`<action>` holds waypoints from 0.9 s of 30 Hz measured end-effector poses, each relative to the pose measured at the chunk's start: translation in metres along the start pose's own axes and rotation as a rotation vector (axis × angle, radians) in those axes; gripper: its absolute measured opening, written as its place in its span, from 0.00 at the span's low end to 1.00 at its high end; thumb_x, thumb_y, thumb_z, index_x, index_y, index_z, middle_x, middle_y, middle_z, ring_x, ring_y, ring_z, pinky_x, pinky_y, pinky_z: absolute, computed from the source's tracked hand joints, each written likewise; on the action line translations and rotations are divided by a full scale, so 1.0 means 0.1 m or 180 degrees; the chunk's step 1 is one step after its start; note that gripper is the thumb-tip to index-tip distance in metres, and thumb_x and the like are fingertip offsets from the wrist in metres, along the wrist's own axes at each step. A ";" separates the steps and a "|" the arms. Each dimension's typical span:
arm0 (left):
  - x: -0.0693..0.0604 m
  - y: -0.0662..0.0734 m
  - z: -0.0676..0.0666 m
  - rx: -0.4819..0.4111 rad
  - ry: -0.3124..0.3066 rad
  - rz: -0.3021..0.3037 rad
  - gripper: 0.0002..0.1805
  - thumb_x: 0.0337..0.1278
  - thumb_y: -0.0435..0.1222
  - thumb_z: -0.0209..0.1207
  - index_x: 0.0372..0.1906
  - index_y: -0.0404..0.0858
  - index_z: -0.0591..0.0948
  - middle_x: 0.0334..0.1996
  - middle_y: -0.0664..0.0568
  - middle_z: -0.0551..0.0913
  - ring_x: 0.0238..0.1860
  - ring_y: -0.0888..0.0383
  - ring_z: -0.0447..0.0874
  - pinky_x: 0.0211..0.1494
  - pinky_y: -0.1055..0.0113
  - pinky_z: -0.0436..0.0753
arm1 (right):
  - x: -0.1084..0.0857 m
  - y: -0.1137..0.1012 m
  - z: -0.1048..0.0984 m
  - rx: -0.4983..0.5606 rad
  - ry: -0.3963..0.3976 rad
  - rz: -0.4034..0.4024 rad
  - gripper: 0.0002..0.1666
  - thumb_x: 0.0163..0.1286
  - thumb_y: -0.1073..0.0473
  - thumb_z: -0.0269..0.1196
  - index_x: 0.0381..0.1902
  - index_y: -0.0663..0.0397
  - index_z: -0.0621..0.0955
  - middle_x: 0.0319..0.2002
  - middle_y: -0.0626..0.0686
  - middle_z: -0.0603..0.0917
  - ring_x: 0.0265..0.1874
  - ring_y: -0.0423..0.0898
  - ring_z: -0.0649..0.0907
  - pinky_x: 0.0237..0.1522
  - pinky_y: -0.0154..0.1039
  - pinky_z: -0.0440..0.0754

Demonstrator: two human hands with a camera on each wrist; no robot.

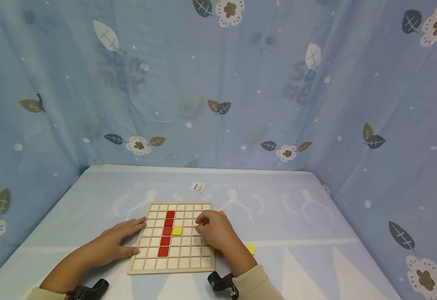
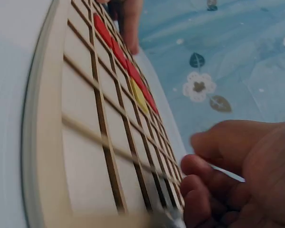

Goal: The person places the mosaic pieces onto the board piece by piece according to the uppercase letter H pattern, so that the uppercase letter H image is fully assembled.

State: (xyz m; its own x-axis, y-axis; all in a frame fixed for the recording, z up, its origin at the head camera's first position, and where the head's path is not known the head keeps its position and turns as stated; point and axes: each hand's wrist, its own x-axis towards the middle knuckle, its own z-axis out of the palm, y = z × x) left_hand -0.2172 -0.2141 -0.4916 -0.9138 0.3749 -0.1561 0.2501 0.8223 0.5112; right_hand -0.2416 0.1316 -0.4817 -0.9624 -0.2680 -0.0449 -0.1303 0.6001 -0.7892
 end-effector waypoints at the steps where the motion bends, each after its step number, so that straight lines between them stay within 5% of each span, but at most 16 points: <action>1: 0.00 0.00 0.00 0.0004 0.0002 -0.0030 0.50 0.55 0.60 0.72 0.81 0.48 0.68 0.83 0.52 0.62 0.82 0.35 0.54 0.71 0.21 0.54 | -0.03 0.04 -0.05 -0.0045 -0.0039 0.0018 0.04 0.73 0.57 0.68 0.44 0.47 0.85 0.36 0.45 0.83 0.33 0.44 0.81 0.34 0.41 0.81; 11: 0.00 0.00 -0.01 -0.0026 -0.0007 -0.0047 0.51 0.54 0.61 0.72 0.81 0.48 0.68 0.83 0.51 0.62 0.82 0.34 0.53 0.72 0.21 0.53 | -0.28 0.37 -0.51 -0.0571 -0.0017 0.0109 0.08 0.67 0.60 0.73 0.42 0.44 0.86 0.35 0.41 0.84 0.34 0.42 0.80 0.39 0.40 0.79; 19: 0.01 0.01 -0.01 -0.0052 -0.0031 -0.0018 0.51 0.55 0.61 0.71 0.81 0.48 0.67 0.83 0.52 0.61 0.83 0.35 0.52 0.72 0.20 0.52 | -0.46 0.48 -0.75 -0.0939 -0.0069 0.0547 0.12 0.61 0.58 0.78 0.40 0.40 0.86 0.38 0.43 0.82 0.36 0.44 0.77 0.40 0.43 0.78; 27: 0.00 0.00 0.00 -0.0030 -0.0024 -0.0039 0.50 0.55 0.60 0.71 0.81 0.48 0.68 0.83 0.51 0.61 0.83 0.35 0.52 0.72 0.21 0.53 | -0.55 0.65 -0.83 -0.0873 -0.0228 0.0616 0.17 0.58 0.59 0.81 0.42 0.44 0.85 0.39 0.46 0.80 0.40 0.46 0.75 0.47 0.46 0.76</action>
State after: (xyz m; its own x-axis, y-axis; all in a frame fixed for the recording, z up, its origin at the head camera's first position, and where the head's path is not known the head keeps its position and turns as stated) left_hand -0.2172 -0.2144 -0.4913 -0.9143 0.3682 -0.1688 0.2359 0.8228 0.5171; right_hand -0.2168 0.2478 -0.4798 -0.9576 -0.1756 -0.2283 -0.0154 0.8228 -0.5682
